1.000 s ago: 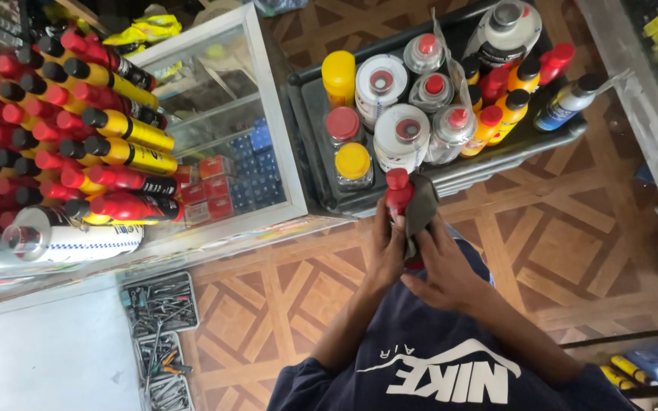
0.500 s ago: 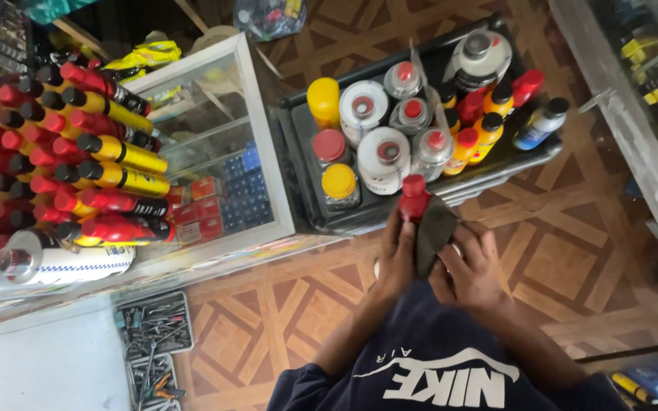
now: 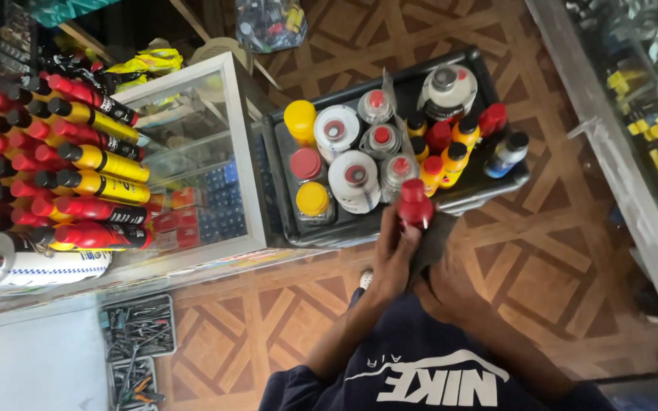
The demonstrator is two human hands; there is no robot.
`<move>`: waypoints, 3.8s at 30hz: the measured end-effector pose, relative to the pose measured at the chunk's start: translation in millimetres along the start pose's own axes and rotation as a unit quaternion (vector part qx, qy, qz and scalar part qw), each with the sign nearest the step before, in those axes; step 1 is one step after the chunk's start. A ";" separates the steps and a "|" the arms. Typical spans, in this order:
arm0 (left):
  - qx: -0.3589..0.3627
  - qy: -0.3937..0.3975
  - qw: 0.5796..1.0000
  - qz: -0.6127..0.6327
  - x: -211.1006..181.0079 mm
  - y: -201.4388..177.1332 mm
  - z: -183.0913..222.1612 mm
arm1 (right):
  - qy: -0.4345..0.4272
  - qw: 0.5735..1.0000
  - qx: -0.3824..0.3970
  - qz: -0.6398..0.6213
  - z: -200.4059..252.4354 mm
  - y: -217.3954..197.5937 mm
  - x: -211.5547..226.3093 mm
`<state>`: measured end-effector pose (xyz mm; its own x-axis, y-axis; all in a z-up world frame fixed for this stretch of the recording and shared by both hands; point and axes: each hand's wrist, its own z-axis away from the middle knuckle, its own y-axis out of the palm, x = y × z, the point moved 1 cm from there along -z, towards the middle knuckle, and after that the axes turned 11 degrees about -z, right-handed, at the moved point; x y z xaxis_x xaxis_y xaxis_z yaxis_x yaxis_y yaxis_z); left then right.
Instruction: Cleaning and organizing various aerosol cans and bottles on a rolling supply tray.
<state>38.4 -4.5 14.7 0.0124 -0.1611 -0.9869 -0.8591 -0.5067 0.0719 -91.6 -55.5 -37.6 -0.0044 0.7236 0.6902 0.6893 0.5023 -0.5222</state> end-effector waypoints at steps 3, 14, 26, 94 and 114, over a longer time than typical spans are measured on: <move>0.010 0.001 1.000 0.021 -21.1 16.3 1.3 | 0.115 0.980 0.072 -0.144 -50.6 -42.8 19.9; -0.061 -0.020 0.994 0.094 -28.8 52.8 -2.5 | -0.045 0.997 0.015 -0.055 -12.2 -38.7 -39.4; -0.042 0.015 0.999 0.011 -5.3 53.8 -4.9 | 0.167 0.965 -0.061 -0.193 69.7 -13.4 -79.9; -0.089 -0.200 0.965 0.142 8.5 -11.7 9.2 | 0.135 0.973 0.045 -0.184 2.1 16.7 32.1; 0.274 0.034 0.953 -0.127 47.2 -30.1 6.8 | 0.107 0.880 -0.190 -0.422 -3.7 -21.9 -30.1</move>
<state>61.4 8.9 -35.0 0.2719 -0.1569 -0.9494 -0.9621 -0.0212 -0.2720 -103.9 -90.1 -45.1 -0.5217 0.0421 0.8521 0.6986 0.5943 0.3984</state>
